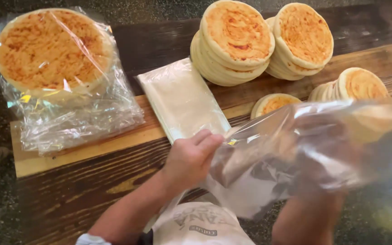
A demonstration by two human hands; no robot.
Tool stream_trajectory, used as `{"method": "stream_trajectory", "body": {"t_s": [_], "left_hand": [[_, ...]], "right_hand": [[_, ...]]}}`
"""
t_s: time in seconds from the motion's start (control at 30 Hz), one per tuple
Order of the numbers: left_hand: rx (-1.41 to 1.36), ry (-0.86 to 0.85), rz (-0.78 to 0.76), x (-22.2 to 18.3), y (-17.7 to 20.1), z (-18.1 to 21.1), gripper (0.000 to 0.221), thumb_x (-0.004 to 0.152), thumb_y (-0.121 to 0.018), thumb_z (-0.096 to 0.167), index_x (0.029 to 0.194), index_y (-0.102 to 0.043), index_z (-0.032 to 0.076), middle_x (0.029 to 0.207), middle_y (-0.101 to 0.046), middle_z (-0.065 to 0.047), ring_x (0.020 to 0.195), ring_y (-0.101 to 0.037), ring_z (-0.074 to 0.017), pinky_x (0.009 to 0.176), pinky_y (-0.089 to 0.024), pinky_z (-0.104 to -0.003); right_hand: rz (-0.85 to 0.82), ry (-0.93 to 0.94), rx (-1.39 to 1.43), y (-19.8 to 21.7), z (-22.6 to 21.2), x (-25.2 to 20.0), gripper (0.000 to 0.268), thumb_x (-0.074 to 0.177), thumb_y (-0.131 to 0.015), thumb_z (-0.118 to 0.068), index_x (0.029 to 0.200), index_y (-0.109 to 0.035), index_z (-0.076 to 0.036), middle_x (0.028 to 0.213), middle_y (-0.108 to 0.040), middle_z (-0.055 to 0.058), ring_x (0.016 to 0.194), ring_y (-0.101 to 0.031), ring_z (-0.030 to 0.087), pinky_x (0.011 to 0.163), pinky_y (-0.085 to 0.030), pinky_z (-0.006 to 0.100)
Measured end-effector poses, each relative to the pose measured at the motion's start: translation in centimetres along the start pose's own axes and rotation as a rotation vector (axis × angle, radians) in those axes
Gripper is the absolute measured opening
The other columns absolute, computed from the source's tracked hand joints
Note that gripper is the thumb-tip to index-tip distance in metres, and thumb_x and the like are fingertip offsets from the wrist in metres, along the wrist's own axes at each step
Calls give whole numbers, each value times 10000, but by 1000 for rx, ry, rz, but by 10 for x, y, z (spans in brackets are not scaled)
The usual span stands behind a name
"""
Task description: The person places round pizzas one by one into clear plastic bags on a wooden table.
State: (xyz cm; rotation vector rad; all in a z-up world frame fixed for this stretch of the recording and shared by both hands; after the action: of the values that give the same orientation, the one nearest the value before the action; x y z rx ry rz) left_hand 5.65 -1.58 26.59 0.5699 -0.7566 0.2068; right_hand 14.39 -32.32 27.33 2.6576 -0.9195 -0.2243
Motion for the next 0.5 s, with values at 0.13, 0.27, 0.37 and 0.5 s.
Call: {"method": "stream_trajectory", "body": {"t_s": [0.13,0.27,0.37,0.5], "left_hand": [[-211,232,-312,6,-19,-30,156,1030,-553,178,1089,-653,73,1036,-724,-92,872,-710,-279,773,-562,-379],[-541,405,-516,30,-41,-37,134,990,-587,114,1051,-704,88,897,-748,-154,893,-758,-372,762,-594,-435],[-682,673,-536,33,-74,-84,163,978,-590,107,1071,-720,72,819,-705,-54,753,-654,-204,643,-484,-300],[-898,1086,-558,14,-123,-182,211,960,-595,97,1101,-743,46,703,-639,98,544,-498,48,466,-320,-97]], "right_hand": [[-795,190,561,-48,-45,-54,586,899,-525,-157,1464,-450,-23,1435,-494,204,1332,-488,331,1147,-375,506],[-417,365,453,-44,3,-21,300,695,-485,155,905,-646,14,663,-606,215,373,-502,174,351,-448,239],[-519,-66,881,-85,69,38,68,928,-591,-243,945,-632,-192,856,-676,59,640,-630,208,544,-447,269],[-1281,-188,1355,-136,32,34,818,895,-615,-643,1364,-594,27,1342,-607,235,1115,-625,290,955,-535,447]]}}
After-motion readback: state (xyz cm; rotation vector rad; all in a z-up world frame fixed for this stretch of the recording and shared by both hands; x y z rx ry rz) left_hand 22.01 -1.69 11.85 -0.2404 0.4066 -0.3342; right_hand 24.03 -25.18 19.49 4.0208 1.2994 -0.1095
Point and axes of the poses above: each hand's wrist, its own x-axis towards the middle knuckle, its own y-axis out of the back of the hand, z = x × y, the point moved 10 cm from there along x, towards the middle knuckle
